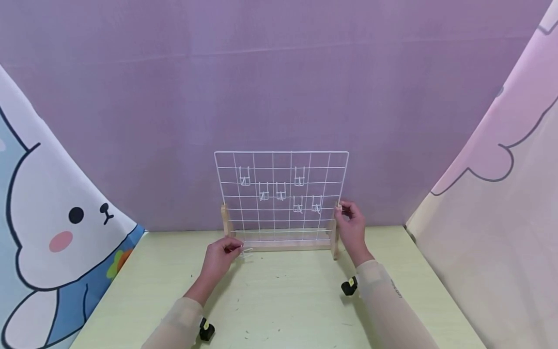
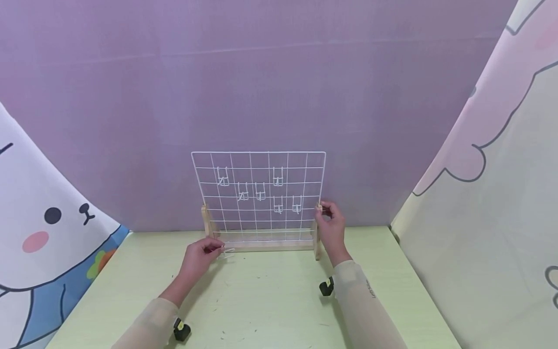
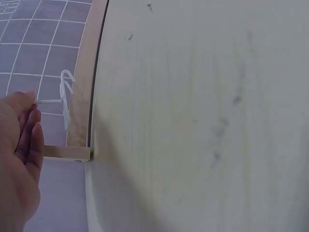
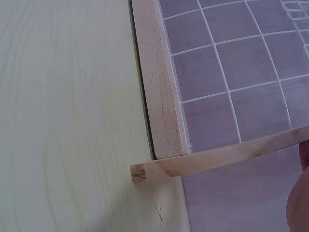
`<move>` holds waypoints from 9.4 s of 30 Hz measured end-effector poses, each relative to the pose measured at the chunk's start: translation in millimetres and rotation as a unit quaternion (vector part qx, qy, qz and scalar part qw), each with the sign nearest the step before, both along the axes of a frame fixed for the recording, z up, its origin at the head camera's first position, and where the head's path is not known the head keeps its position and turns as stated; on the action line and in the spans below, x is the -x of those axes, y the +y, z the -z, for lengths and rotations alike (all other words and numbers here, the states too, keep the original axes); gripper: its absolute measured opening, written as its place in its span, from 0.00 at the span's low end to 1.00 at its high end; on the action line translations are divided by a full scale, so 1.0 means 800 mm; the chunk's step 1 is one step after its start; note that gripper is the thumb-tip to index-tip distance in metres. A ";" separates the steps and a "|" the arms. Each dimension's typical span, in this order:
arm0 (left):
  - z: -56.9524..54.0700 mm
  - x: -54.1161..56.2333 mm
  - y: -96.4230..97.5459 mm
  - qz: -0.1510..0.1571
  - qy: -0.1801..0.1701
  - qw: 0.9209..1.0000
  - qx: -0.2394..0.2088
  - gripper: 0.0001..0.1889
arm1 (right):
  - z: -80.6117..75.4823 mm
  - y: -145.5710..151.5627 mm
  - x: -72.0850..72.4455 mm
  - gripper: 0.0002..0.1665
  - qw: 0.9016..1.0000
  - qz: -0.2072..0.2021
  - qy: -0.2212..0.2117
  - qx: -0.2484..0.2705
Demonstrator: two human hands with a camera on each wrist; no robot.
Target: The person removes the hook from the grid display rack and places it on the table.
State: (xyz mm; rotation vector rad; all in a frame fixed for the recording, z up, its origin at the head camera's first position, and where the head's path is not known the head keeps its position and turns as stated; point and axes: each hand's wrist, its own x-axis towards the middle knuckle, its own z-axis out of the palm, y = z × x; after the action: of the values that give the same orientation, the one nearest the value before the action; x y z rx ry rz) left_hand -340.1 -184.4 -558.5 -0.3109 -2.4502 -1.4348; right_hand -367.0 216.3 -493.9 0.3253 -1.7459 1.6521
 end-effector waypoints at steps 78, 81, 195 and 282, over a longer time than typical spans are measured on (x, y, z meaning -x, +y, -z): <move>-0.083 0.011 0.003 -0.049 0.130 0.984 0.109 0.05 | 0.010 -0.001 0.010 0.10 0.999 0.018 -0.031 0.002; -0.099 0.013 0.006 -0.046 0.134 0.986 0.087 0.05 | 0.011 -0.001 0.010 0.10 0.999 0.017 -0.037 0.003; -0.228 0.040 0.048 -0.051 0.323 0.944 -0.049 0.03 | 0.002 0.000 0.002 0.12 0.999 0.000 -0.048 0.015; -0.129 -0.005 0.019 -0.006 0.230 0.973 -0.006 0.08 | 0.009 0.000 0.008 0.11 0.999 0.016 -0.047 0.003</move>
State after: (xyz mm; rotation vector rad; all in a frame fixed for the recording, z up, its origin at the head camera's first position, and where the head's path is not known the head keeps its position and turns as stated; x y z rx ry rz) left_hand -335.9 -169.6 -455.2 -0.5550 -2.0615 -1.2077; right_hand -373.6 215.9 -501.1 0.2179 -1.8056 1.6734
